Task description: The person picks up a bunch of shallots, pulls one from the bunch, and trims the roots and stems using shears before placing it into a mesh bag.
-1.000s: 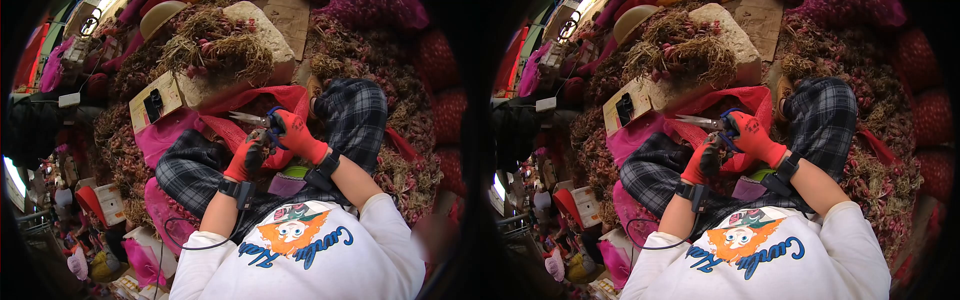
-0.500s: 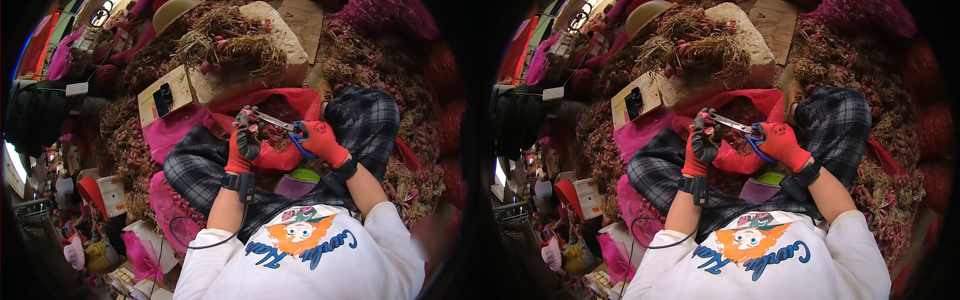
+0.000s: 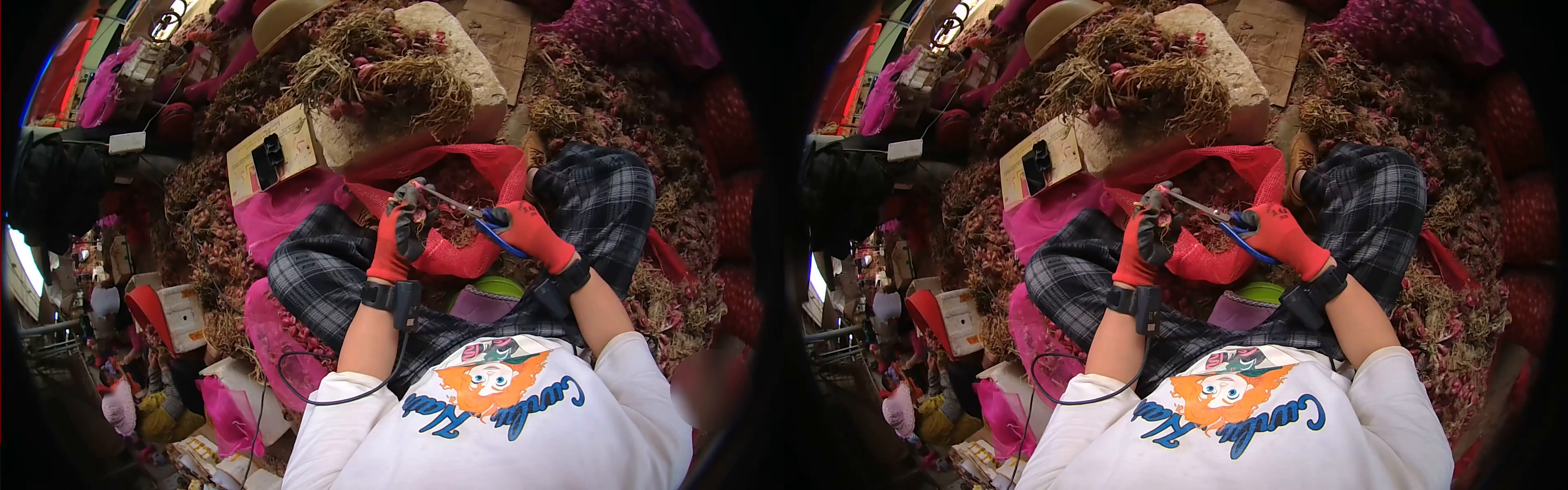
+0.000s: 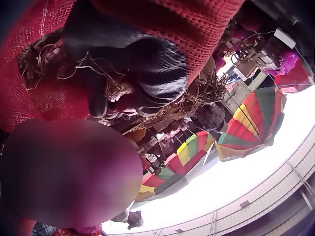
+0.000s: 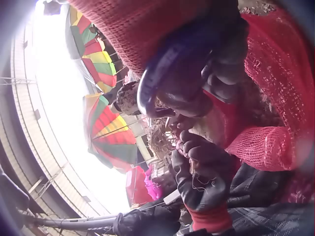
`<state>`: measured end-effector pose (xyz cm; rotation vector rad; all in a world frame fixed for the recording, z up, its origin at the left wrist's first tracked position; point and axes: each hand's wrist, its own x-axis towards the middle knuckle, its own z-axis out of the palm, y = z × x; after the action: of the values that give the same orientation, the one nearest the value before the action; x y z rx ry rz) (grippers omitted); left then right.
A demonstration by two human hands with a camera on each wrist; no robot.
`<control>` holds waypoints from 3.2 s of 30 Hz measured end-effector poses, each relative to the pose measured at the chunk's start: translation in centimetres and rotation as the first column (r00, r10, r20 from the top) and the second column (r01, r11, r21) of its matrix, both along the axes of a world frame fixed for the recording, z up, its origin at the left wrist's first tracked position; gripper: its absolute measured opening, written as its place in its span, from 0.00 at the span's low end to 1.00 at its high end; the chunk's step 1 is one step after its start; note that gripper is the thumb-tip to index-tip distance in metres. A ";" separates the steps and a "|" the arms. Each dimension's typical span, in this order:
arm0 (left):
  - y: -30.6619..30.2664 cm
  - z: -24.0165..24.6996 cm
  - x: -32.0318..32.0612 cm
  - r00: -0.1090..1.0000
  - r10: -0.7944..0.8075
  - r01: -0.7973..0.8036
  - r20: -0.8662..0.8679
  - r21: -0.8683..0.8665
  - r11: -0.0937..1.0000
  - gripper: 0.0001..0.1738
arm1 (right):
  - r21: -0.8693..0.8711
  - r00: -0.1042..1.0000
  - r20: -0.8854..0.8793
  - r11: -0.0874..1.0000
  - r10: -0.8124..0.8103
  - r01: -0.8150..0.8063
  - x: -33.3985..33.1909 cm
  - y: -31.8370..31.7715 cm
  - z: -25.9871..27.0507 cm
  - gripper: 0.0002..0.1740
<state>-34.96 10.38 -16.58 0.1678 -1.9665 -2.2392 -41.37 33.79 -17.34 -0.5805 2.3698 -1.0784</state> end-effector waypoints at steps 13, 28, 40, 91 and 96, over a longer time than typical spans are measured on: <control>2.7 -4.4 1.6 0.938 -0.259 0.212 0.231 0.210 0.954 0.15 | -0.499 1.000 0.013 0.866 -0.004 0.009 -0.1 -3.5 3.3 0.19; 3.3 -1.4 0.8 0.944 -0.329 0.272 0.005 -0.574 0.772 0.13 | -0.601 0.939 0.310 0.734 -0.148 0.315 -0.2 -3.4 1.7 0.19; 3.7 1.6 0.7 0.943 -0.310 0.314 0.118 -0.014 0.949 0.09 | -0.443 0.973 0.048 0.868 -0.226 0.224 -0.9 -3.1 1.9 0.16; 0.3 1.5 -0.7 0.945 -0.249 0.039 0.214 0.679 0.733 0.19 | -0.252 0.993 0.092 0.966 0.079 -0.053 0.0 -0.9 2.9 0.19; 0.5 -0.2 0.2 0.972 -0.090 0.033 0.217 0.253 0.967 0.18 | -0.027 0.978 -0.201 0.998 0.056 -0.062 0.4 -1.2 3.3 0.23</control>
<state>-34.80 10.87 -16.81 0.4156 -1.8054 -2.6068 -40.96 32.57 -14.02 -0.8008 2.4917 -1.0794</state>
